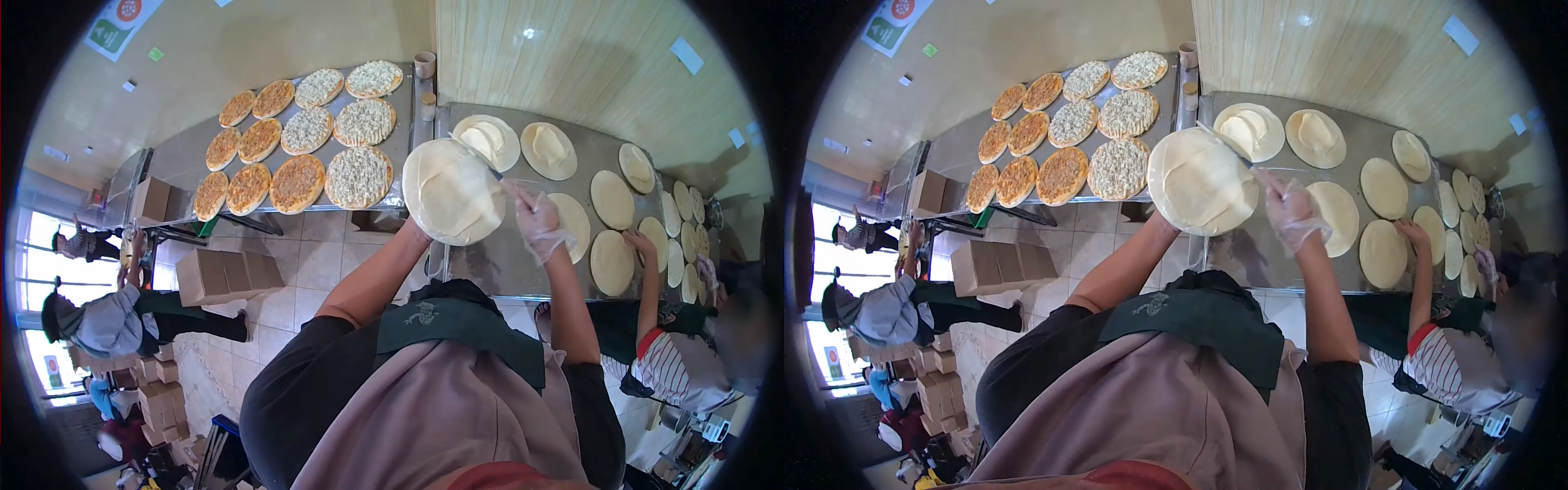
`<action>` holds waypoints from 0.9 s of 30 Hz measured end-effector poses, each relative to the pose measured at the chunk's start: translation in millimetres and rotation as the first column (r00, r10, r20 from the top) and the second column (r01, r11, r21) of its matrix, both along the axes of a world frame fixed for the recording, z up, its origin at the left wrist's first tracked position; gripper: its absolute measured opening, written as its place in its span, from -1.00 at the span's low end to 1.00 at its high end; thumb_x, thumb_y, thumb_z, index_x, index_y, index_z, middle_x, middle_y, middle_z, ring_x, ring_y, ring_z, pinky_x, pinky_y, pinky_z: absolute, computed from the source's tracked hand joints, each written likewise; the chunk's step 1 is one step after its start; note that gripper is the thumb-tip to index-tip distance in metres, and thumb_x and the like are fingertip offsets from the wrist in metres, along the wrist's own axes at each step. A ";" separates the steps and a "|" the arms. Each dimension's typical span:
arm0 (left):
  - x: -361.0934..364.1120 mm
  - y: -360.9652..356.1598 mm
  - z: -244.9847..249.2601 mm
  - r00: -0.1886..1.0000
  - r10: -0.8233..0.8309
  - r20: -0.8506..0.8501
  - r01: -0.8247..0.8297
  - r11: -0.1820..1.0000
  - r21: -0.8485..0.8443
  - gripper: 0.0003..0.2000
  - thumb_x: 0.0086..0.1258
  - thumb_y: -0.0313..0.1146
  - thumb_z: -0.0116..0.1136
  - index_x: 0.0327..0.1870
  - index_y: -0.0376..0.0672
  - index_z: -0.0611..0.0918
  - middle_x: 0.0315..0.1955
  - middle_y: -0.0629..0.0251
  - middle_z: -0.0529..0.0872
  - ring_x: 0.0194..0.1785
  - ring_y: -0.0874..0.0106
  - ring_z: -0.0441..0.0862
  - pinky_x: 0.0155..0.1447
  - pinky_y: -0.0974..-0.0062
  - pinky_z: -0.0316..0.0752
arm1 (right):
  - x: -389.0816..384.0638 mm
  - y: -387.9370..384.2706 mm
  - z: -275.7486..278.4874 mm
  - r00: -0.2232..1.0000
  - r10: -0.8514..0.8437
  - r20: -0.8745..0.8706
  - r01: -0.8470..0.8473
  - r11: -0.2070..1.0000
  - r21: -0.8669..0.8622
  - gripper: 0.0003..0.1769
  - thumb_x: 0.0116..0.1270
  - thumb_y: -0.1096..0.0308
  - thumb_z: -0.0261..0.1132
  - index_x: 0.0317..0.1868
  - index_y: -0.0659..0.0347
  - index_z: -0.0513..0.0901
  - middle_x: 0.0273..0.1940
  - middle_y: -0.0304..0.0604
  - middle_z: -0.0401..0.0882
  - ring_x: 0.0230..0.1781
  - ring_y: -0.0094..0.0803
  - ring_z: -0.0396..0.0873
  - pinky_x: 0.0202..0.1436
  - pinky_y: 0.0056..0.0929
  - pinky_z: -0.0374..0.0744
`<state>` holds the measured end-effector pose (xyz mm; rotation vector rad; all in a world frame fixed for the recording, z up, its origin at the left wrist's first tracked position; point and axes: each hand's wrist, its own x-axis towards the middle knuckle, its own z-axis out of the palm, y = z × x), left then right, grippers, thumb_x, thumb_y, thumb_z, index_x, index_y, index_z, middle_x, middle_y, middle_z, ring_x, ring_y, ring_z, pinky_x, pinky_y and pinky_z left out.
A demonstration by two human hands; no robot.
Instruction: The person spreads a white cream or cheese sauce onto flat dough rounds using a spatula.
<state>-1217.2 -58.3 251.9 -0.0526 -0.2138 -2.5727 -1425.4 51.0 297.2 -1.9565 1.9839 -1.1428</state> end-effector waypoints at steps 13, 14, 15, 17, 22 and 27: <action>1.9 -6.2 8.6 0.999 0.010 -0.044 -0.012 0.999 -0.038 -0.46 0.41 0.04 -0.11 0.29 -0.10 0.33 0.18 0.14 0.46 0.20 0.22 0.47 0.25 0.08 0.41 | 32.7 43.0 87.5 0.985 0.047 -0.167 -0.010 0.977 0.214 -0.64 0.30 0.30 0.13 0.11 -0.12 0.58 -0.24 0.05 0.58 -0.25 -0.05 0.57 -0.22 -0.12 0.54; 1.1 -7.4 7.4 0.998 -0.008 -0.058 0.005 0.999 -0.051 -0.46 0.41 0.04 -0.11 0.29 -0.10 0.33 0.19 0.14 0.46 0.20 0.22 0.47 0.25 0.08 0.41 | 27.5 33.5 89.5 0.989 0.014 -0.148 0.008 0.989 0.148 -0.60 0.29 0.29 0.11 0.15 -0.18 0.54 -0.23 0.03 0.58 -0.28 -0.06 0.58 -0.24 -0.13 0.55; 0.4 -8.4 6.4 0.997 -0.023 -0.074 0.018 0.998 -0.066 -0.46 0.41 0.04 -0.11 0.29 -0.10 0.32 0.19 0.14 0.46 0.20 0.22 0.47 0.25 0.08 0.41 | 23.3 25.9 90.7 0.991 -0.015 -0.130 0.025 0.997 0.079 -0.56 0.29 0.27 0.10 0.19 -0.25 0.49 -0.21 0.01 0.58 -0.31 -0.07 0.58 -0.25 -0.13 0.56; -0.6 -9.7 4.6 0.993 -0.045 -0.105 0.035 0.995 -0.096 -0.46 0.41 0.04 -0.11 0.30 -0.10 0.32 0.19 0.14 0.45 0.20 0.22 0.46 0.25 0.08 0.41 | 21.9 18.3 74.1 0.971 0.004 -0.240 0.007 0.999 0.046 -0.55 0.29 0.29 0.08 0.20 -0.24 0.48 -0.19 0.02 0.58 -0.31 -0.07 0.58 -0.26 -0.13 0.56; 16.0 1.1 21.3 0.996 -0.092 0.009 0.092 0.992 -0.082 -0.41 0.41 0.04 -0.12 0.36 -0.10 0.22 0.29 0.09 0.33 0.29 0.16 0.37 0.31 0.09 0.33 | 57.9 49.9 86.3 0.895 0.189 -0.404 -0.140 0.979 0.147 -0.56 0.25 0.25 0.12 0.17 -0.18 0.51 -0.23 -0.02 0.58 -0.35 -0.07 0.59 -0.30 -0.17 0.56; 16.4 2.5 26.8 0.997 -0.083 -0.007 0.082 0.995 -0.065 -0.42 0.41 0.04 -0.12 0.35 -0.10 0.23 0.28 0.10 0.35 0.28 0.16 0.38 0.30 0.09 0.35 | 26.4 43.0 87.8 0.976 -0.032 -0.217 0.027 0.999 -0.028 -0.57 0.30 0.25 0.11 0.19 -0.15 0.50 -0.21 0.01 0.56 -0.27 -0.06 0.59 -0.23 -0.15 0.56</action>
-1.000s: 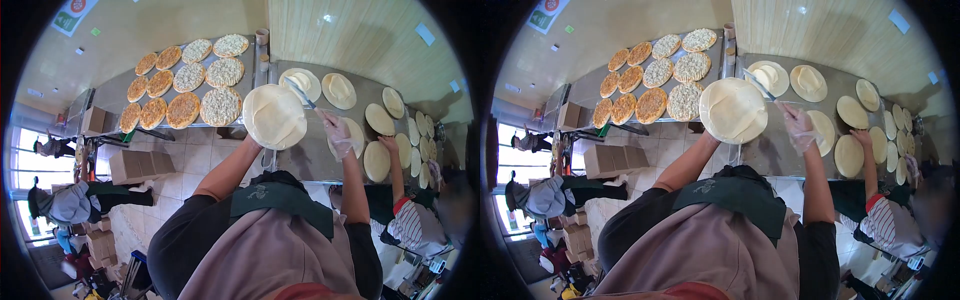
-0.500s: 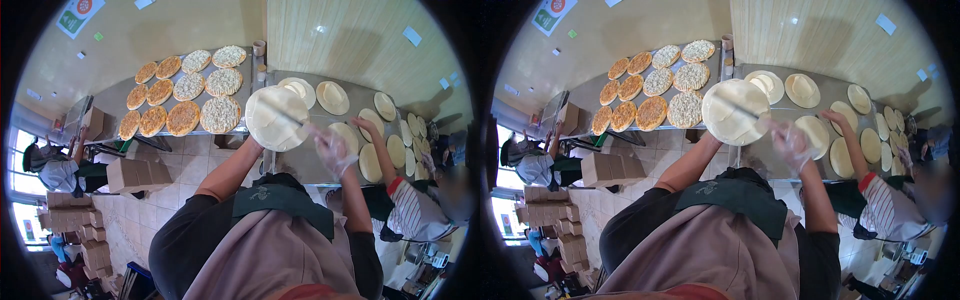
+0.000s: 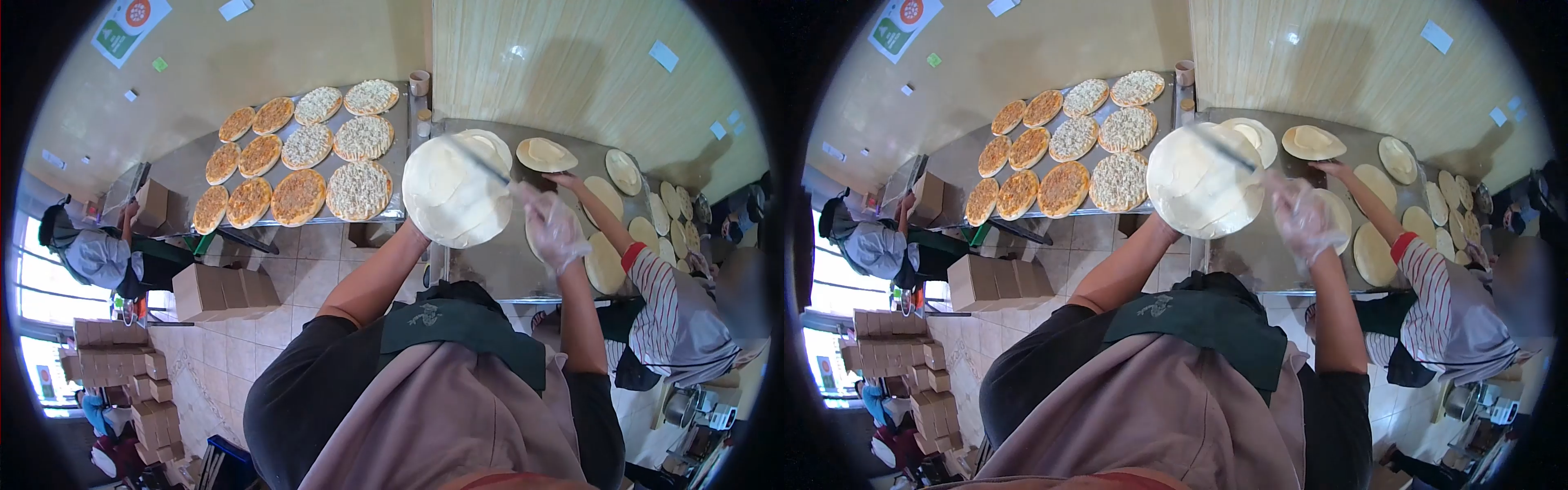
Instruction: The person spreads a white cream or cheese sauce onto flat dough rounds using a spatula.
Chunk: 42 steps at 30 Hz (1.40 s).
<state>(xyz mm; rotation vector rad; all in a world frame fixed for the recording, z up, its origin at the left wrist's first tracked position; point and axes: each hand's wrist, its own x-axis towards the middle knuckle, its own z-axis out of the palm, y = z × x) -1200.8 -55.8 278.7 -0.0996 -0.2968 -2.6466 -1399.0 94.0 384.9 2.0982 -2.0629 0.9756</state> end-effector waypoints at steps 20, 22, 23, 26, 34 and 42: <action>-23.2 -4.3 35.8 0.994 0.061 -0.088 -0.060 0.998 0.009 -0.44 0.41 0.04 -0.13 0.33 -0.08 0.28 0.24 0.13 0.41 0.24 0.16 0.43 0.25 0.09 0.40 | -18.4 -2.2 -40.3 0.992 -0.068 -0.103 0.070 0.998 0.008 -0.61 0.29 0.28 0.11 0.14 -0.13 0.55 -0.34 -0.03 0.51 -0.42 -0.12 0.52 -0.34 -0.17 0.51; -23.4 -5.0 37.9 0.991 0.090 -0.099 -0.089 0.996 0.015 -0.44 0.41 0.04 -0.13 0.33 -0.08 0.28 0.23 0.13 0.42 0.24 0.16 0.43 0.25 0.09 0.41 | 9.5 22.9 -28.1 0.995 0.002 -0.103 0.008 0.995 0.100 -0.61 0.30 0.28 0.10 0.15 -0.14 0.54 -0.35 -0.03 0.50 -0.42 -0.12 0.52 -0.33 -0.17 0.51; -22.9 -7.0 39.1 0.989 0.103 -0.102 -0.102 0.995 0.017 -0.45 0.41 0.04 -0.13 0.32 -0.08 0.29 0.23 0.13 0.42 0.24 0.17 0.43 0.25 0.09 0.41 | 19.1 29.2 -15.0 0.994 0.062 -0.093 -0.044 0.981 0.188 -0.60 0.31 0.28 0.09 0.17 -0.15 0.53 -0.36 -0.03 0.50 -0.42 -0.11 0.52 -0.32 -0.18 0.51; -25.6 -18.8 38.3 0.990 0.106 -0.096 -0.104 0.994 0.017 -0.45 0.41 0.04 -0.13 0.32 -0.08 0.29 0.23 0.14 0.43 0.23 0.17 0.44 0.24 0.09 0.42 | 16.4 35.2 9.6 0.987 0.158 0.035 -0.161 0.949 0.271 -0.60 0.32 0.29 0.09 0.17 -0.13 0.52 -0.39 -0.02 0.48 -0.43 -0.11 0.50 -0.32 -0.21 0.50; -40.5 -14.6 55.8 0.982 0.109 -0.155 -0.111 0.994 -0.003 -0.48 0.41 0.04 -0.14 0.29 -0.05 0.33 0.21 0.17 0.44 0.24 0.15 0.42 0.29 0.05 0.36 | -54.0 8.1 -43.6 0.970 -0.205 0.129 0.187 0.973 0.137 -0.59 0.31 0.29 0.09 0.18 -0.10 0.51 -0.22 0.09 0.57 -0.24 0.02 0.57 -0.21 -0.17 0.52; -62.7 -20.8 7.9 0.914 0.377 0.148 -0.400 0.898 0.183 -0.52 0.44 0.04 -0.22 0.22 -0.07 0.37 0.16 0.15 0.47 0.19 0.13 0.44 0.29 0.05 0.35 | 55.7 47.9 -12.4 0.975 -0.221 -0.004 0.206 0.901 0.382 -0.62 0.35 0.23 0.04 0.16 -0.04 0.51 -0.26 0.06 0.57 -0.25 0.00 0.57 -0.20 -0.11 0.52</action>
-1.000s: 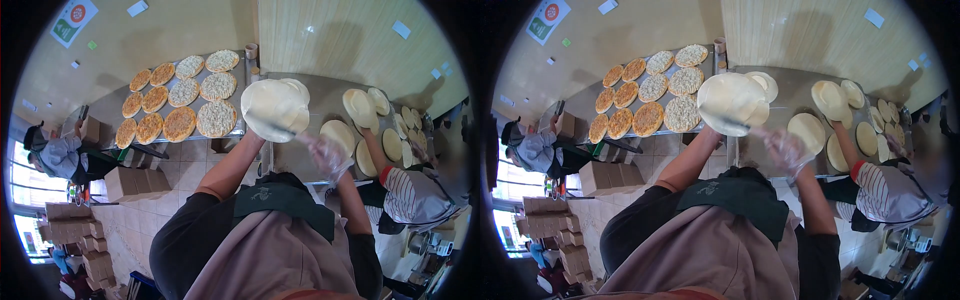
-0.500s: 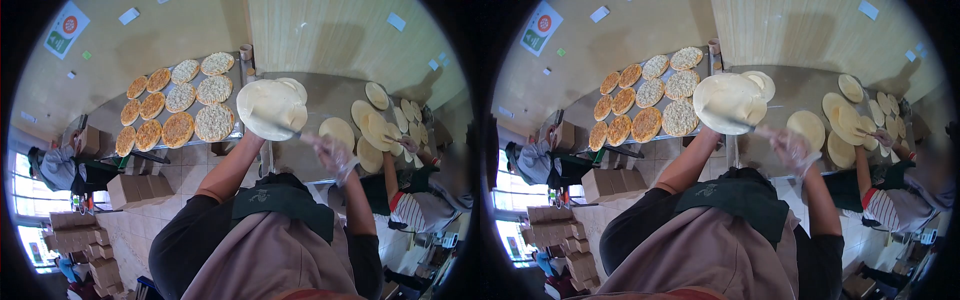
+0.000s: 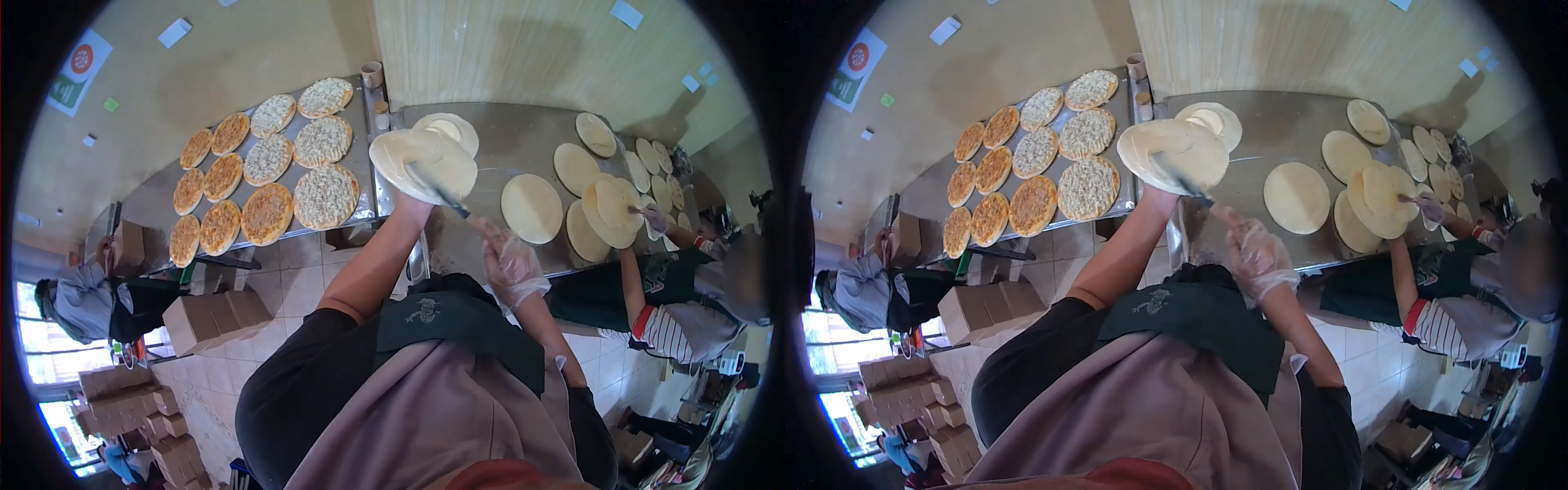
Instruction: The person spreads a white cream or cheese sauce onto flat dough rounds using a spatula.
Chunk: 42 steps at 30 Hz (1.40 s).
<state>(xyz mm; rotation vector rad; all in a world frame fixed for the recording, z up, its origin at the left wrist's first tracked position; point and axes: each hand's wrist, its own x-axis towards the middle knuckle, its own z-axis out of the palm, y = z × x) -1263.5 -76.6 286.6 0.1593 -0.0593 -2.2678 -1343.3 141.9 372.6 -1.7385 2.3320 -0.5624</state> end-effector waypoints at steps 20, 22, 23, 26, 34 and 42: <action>-18.6 35.7 33.6 0.962 0.011 0.274 0.124 0.874 -0.470 -0.55 0.44 -0.03 -0.11 0.24 -0.06 0.36 0.13 0.20 0.51 0.17 0.24 0.49 0.23 0.13 0.43 | -25.5 9.1 19.3 0.965 0.134 0.224 -0.067 0.956 -0.287 -0.63 0.26 0.40 0.15 0.09 0.02 0.57 -0.35 0.05 0.55 -0.36 -0.07 0.58 -0.30 -0.16 0.50; -21.8 35.2 35.4 0.994 -0.100 0.053 0.113 0.904 -0.413 -0.54 0.44 -0.02 -0.12 0.25 -0.06 0.35 0.14 0.21 0.50 0.18 0.24 0.49 0.23 0.12 0.43 | -44.7 2.0 21.1 0.981 -0.104 0.166 0.141 0.963 -0.230 -0.66 0.28 0.37 0.15 0.07 0.02 0.59 -0.34 0.07 0.57 -0.37 -0.02 0.58 -0.33 -0.15 0.50; -24.0 34.3 30.9 0.991 -0.102 0.092 0.132 0.888 -0.440 -0.53 0.43 0.00 -0.13 0.24 -0.05 0.36 0.14 0.22 0.50 0.17 0.22 0.49 0.23 0.12 0.43 | -56.8 -8.1 5.9 0.989 -0.121 0.088 0.143 0.935 -0.325 -0.63 0.31 0.33 0.11 0.13 -0.04 0.54 -0.36 0.10 0.57 -0.38 0.03 0.57 -0.31 -0.12 0.51; -40.7 26.4 21.3 0.938 -0.326 -0.118 0.268 0.898 -0.350 -0.53 0.43 0.01 -0.13 0.24 -0.04 0.36 0.13 0.21 0.52 0.16 0.20 0.50 0.23 0.10 0.42 | -47.3 -11.7 5.7 0.990 -0.105 -0.096 0.094 0.988 -0.119 -0.60 0.34 0.28 0.05 0.19 -0.07 0.47 -0.33 0.13 0.58 -0.36 0.05 0.57 -0.28 -0.08 0.53; -21.7 6.8 18.1 0.978 -0.206 0.044 0.210 0.940 -0.269 -0.61 0.43 -0.02 -0.11 0.12 -0.04 0.45 0.01 0.21 0.59 0.07 0.19 0.55 0.12 0.11 0.49 | -67.6 40.0 27.5 0.960 0.155 -0.232 -0.163 0.987 -0.015 -0.60 0.29 0.29 0.11 0.16 -0.09 0.46 -0.39 -0.11 0.44 -0.42 -0.16 0.50 -0.38 -0.20 0.49; -29.4 14.0 -17.0 0.908 -0.419 -0.002 0.411 0.892 -0.188 -0.65 0.42 -0.06 -0.10 0.05 -0.08 0.49 -0.07 0.16 0.62 -0.01 0.17 0.60 0.06 0.06 0.52 | -87.9 8.0 85.7 0.866 0.233 -0.442 -0.278 0.960 -0.038 -0.55 0.24 0.31 0.19 0.16 -0.24 0.48 -0.30 -0.14 0.49 -0.36 -0.18 0.56 -0.34 -0.22 0.54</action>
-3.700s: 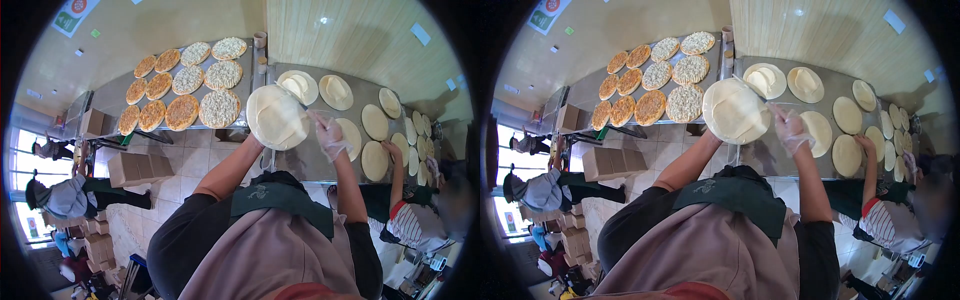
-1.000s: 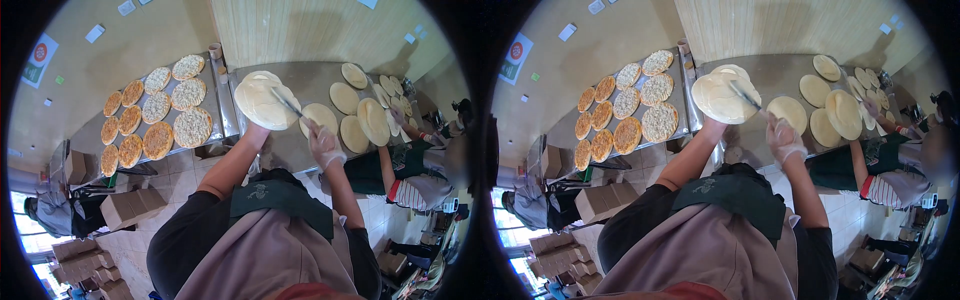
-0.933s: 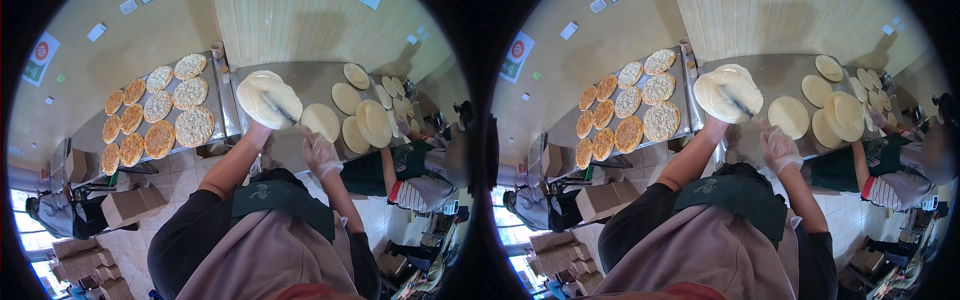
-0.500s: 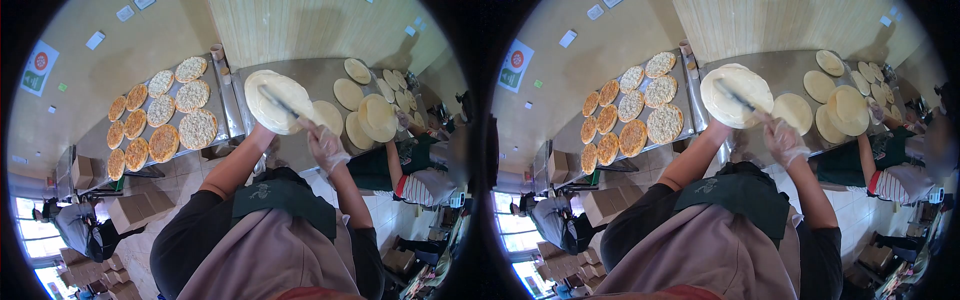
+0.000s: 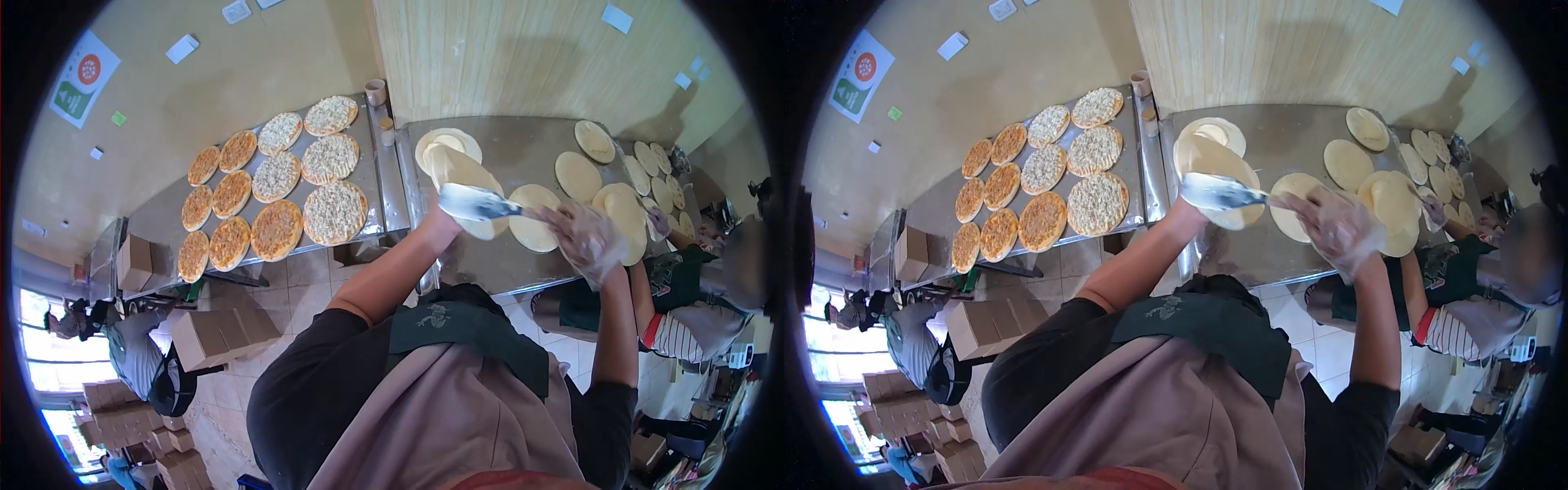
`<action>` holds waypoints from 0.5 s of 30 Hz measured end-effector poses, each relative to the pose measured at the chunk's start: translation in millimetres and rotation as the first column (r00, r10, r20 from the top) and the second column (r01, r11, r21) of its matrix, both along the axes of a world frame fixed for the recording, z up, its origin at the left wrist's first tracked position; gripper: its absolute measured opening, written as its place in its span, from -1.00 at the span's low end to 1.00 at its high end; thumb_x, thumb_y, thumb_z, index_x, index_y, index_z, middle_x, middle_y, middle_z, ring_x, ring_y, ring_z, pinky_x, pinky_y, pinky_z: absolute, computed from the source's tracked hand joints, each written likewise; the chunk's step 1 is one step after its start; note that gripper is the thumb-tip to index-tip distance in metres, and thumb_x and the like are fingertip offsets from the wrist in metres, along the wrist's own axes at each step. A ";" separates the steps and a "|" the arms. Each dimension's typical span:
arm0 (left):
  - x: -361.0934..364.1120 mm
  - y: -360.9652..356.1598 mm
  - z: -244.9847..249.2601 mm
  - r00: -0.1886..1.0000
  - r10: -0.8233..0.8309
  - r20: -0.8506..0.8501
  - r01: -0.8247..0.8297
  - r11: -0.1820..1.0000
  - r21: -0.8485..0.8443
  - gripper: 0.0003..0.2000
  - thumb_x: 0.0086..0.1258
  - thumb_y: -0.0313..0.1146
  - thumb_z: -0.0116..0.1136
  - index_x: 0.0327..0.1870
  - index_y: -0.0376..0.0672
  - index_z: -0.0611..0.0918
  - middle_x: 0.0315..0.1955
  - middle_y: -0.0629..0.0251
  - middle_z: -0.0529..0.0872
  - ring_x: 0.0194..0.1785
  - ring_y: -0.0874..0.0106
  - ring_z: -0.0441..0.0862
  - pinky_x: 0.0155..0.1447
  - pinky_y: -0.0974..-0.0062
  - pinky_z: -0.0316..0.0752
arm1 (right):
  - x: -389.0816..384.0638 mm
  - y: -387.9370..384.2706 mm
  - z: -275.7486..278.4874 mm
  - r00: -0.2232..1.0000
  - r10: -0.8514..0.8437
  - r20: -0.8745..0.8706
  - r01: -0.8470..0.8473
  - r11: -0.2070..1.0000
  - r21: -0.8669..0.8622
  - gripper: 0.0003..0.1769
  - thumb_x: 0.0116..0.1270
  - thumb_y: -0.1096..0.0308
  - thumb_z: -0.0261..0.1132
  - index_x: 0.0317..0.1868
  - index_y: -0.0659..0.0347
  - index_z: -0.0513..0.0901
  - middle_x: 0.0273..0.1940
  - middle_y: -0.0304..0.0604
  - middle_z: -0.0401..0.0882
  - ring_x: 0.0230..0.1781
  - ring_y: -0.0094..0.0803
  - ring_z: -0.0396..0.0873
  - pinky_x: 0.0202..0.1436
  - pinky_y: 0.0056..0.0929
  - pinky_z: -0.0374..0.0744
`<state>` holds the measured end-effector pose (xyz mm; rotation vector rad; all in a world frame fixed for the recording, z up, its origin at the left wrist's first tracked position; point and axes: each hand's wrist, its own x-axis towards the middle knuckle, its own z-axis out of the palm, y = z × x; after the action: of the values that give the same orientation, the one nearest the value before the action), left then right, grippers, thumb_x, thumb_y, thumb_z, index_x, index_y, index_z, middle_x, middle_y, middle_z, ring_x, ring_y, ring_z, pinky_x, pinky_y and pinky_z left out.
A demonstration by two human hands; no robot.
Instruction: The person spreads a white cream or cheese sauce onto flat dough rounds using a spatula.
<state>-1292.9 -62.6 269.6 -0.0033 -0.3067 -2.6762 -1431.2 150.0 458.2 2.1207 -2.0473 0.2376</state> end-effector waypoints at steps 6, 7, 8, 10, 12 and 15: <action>11.6 29.6 56.8 0.995 -0.078 -0.063 0.080 0.997 0.023 -0.57 0.43 -0.02 -0.12 0.17 -0.09 0.44 0.06 0.16 0.57 0.10 0.19 0.56 0.21 0.08 0.44 | -35.2 -66.3 -3.3 0.991 0.133 0.004 -0.132 0.990 -0.052 -0.56 0.24 0.31 0.16 0.15 -0.22 0.52 -0.29 -0.10 0.52 -0.34 -0.15 0.55 -0.23 -0.24 0.53; 11.9 27.7 57.9 0.994 -0.091 -0.065 0.092 0.996 0.012 -0.56 0.43 -0.01 -0.13 0.18 -0.08 0.44 0.07 0.17 0.57 0.11 0.20 0.55 0.21 0.07 0.43 | -35.8 -75.5 2.7 0.990 0.028 0.140 -0.034 0.999 0.039 -0.60 0.25 0.32 0.15 0.12 -0.14 0.56 -0.31 -0.06 0.52 -0.33 -0.12 0.55 -0.21 -0.24 0.53; 13.3 25.6 58.8 0.993 -0.100 -0.067 0.100 0.995 0.002 -0.56 0.43 0.01 -0.13 0.18 -0.07 0.44 0.08 0.18 0.56 0.12 0.21 0.54 0.22 0.07 0.43 | -35.1 -82.0 7.7 0.961 -0.085 0.263 0.048 0.989 0.143 -0.63 0.25 0.32 0.13 0.08 -0.06 0.60 -0.32 -0.01 0.53 -0.33 -0.09 0.55 -0.19 -0.24 0.52; 18.8 19.6 55.6 0.997 -0.050 -0.054 0.053 0.998 0.043 -0.54 0.43 0.03 -0.15 0.20 -0.05 0.43 0.10 0.19 0.56 0.14 0.20 0.53 0.23 0.05 0.41 | -36.9 -88.7 11.1 0.945 -0.082 0.315 0.044 0.991 0.127 -0.66 0.26 0.31 0.12 0.02 0.08 0.63 -0.32 0.07 0.56 -0.31 -0.05 0.55 -0.16 -0.22 0.52; 25.0 12.5 53.8 0.988 -0.095 -0.118 0.111 0.985 0.134 -0.51 0.43 0.06 -0.17 0.24 -0.04 0.40 0.12 0.18 0.54 0.16 0.18 0.51 0.25 0.04 0.39 | -51.3 -91.0 -0.5 0.925 -0.186 0.331 0.129 0.974 0.188 -0.64 0.27 0.38 0.15 0.08 0.19 0.58 -0.14 -0.07 0.62 -0.23 -0.17 0.58 -0.12 -0.34 0.52; 36.9 8.1 58.8 0.989 -0.066 -0.130 0.076 0.995 0.070 -0.48 0.43 0.08 -0.18 0.27 -0.04 0.37 0.17 0.17 0.50 0.20 0.15 0.48 0.28 0.03 0.35 | -70.8 -84.7 -40.5 0.848 -0.151 0.508 0.113 0.988 0.104 -0.62 0.25 0.26 0.16 0.07 0.10 0.60 -0.24 0.15 0.60 -0.26 -0.06 0.58 -0.12 -0.24 0.53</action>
<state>-1256.0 -54.4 328.4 -0.1649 -0.1685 -2.7411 -1502.0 65.3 417.7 2.1069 -2.5077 0.8035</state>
